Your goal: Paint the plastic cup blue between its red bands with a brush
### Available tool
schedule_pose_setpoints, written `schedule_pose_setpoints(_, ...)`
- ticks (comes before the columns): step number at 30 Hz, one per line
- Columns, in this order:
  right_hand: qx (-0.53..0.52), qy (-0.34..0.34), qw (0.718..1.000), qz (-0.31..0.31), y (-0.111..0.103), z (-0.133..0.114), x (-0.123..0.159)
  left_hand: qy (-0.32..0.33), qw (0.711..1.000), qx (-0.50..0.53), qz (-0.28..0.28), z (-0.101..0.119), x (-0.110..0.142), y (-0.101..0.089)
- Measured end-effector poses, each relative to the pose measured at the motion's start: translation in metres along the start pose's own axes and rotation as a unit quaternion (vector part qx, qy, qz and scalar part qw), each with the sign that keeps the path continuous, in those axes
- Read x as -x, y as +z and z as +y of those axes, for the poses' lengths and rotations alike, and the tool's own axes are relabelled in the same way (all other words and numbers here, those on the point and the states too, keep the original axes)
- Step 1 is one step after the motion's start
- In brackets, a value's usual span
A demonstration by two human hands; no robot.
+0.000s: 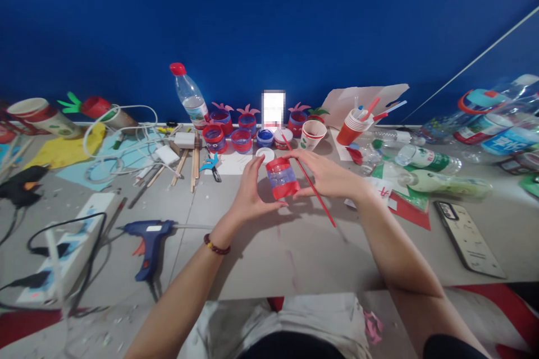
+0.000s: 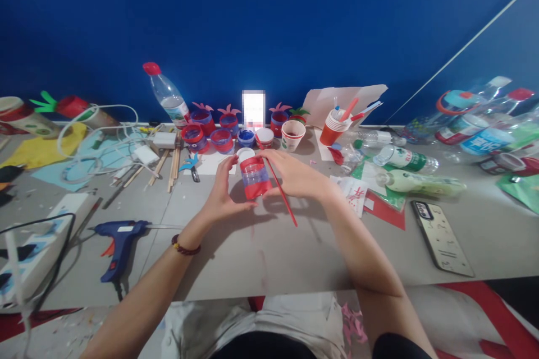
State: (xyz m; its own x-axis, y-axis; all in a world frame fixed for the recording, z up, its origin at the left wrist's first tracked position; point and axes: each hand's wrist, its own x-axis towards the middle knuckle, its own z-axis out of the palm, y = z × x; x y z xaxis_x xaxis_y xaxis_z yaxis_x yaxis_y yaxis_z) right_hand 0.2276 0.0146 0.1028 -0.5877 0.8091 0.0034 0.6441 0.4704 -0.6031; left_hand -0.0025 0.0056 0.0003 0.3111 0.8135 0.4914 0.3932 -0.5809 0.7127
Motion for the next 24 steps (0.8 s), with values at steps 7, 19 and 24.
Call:
schedule_pose_setpoints(7, -0.005, -0.001, 1.000, -0.014, 0.003, -0.001, -0.001, 0.014, 1.000, 0.014, -0.004, 0.004, -0.002, -0.004)
schedule_pose_setpoints(19, -0.036, -0.025, 0.994, 0.096, -0.011, -0.001, -0.001, -0.015, 0.999, 0.033, 0.027, -0.002, -0.004, -0.002)
schedule_pose_setpoints(24, -0.097, -0.018, 0.971, 0.218, -0.010, 0.016, -0.015, -0.031, 0.999, 0.040, 0.017, -0.001, -0.003, 0.000)
